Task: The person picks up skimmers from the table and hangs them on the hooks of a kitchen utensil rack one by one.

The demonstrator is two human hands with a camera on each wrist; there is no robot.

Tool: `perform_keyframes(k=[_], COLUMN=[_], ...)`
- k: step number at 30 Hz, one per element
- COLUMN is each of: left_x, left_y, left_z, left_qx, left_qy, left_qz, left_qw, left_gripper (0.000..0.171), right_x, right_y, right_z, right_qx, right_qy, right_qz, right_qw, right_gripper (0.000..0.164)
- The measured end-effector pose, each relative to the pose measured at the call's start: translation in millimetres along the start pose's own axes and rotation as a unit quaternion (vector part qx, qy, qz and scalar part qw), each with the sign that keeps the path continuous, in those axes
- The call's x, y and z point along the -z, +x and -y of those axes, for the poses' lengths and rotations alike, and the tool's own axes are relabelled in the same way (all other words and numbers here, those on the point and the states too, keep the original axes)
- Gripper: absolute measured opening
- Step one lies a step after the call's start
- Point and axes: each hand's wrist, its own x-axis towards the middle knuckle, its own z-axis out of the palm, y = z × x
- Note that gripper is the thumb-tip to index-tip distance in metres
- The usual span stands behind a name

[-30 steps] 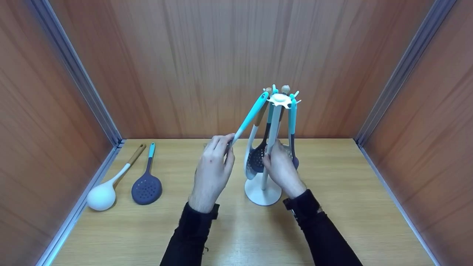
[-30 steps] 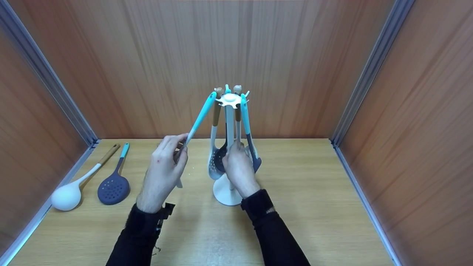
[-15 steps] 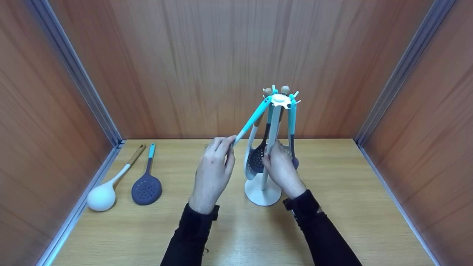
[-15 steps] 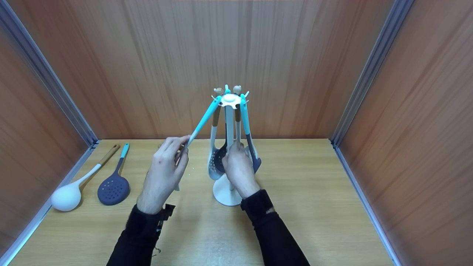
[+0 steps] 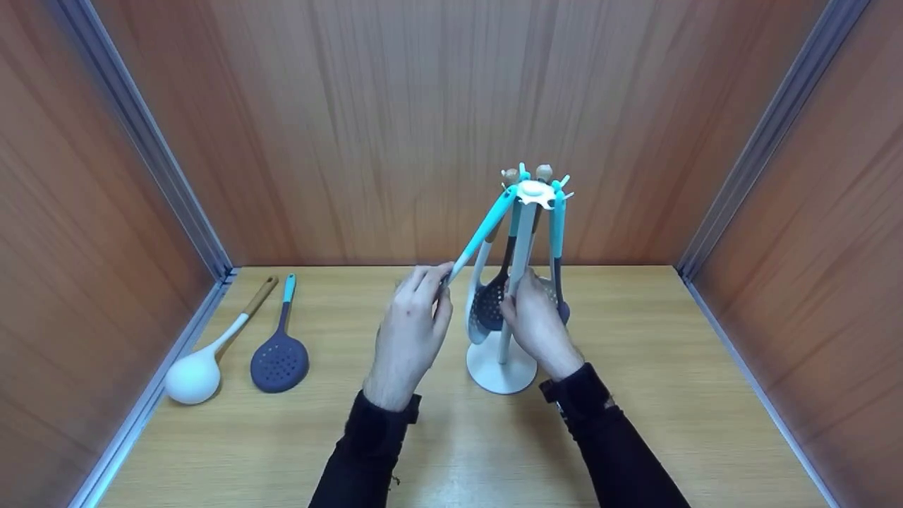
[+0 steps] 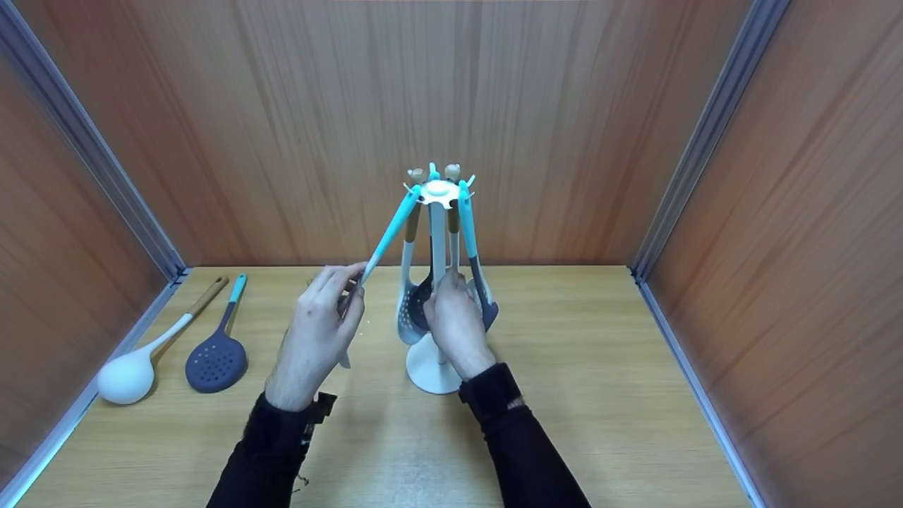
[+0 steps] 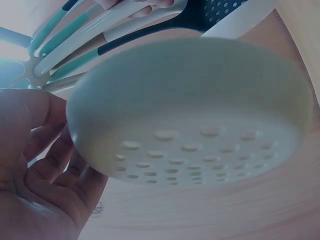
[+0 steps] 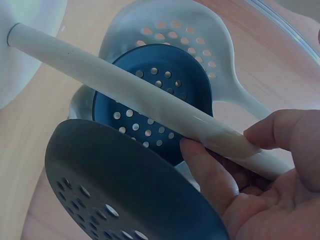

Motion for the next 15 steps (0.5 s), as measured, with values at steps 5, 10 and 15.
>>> perform_keyframes(k=[5, 10, 15], left_x=[-3.4, -6.8, -10.4], left_y=[-0.6, -1.5, -2.0], left_z=[-0.2, -1.0, -0.9], left_qx=[0.001, 0.002, 0.006], left_qy=[0.000, 0.003, 0.006], left_qz=[0.005, 0.014, 0.021], left_qw=[1.0000, 0.9999, 0.9997], left_gripper=[0.038, 0.038, 0.040], right_x=[0.6, 0.9, 0.8], right_y=[0.5, 0.3, 0.1], right_z=[0.9, 1.4, 1.6], right_qx=[-0.005, -0.009, -0.007], right_qy=[-0.001, -0.002, -0.005], right_qz=[0.002, 0.006, 0.006], right_qw=[1.000, 1.000, 1.000], right_gripper=[0.028, 0.027, 0.027])
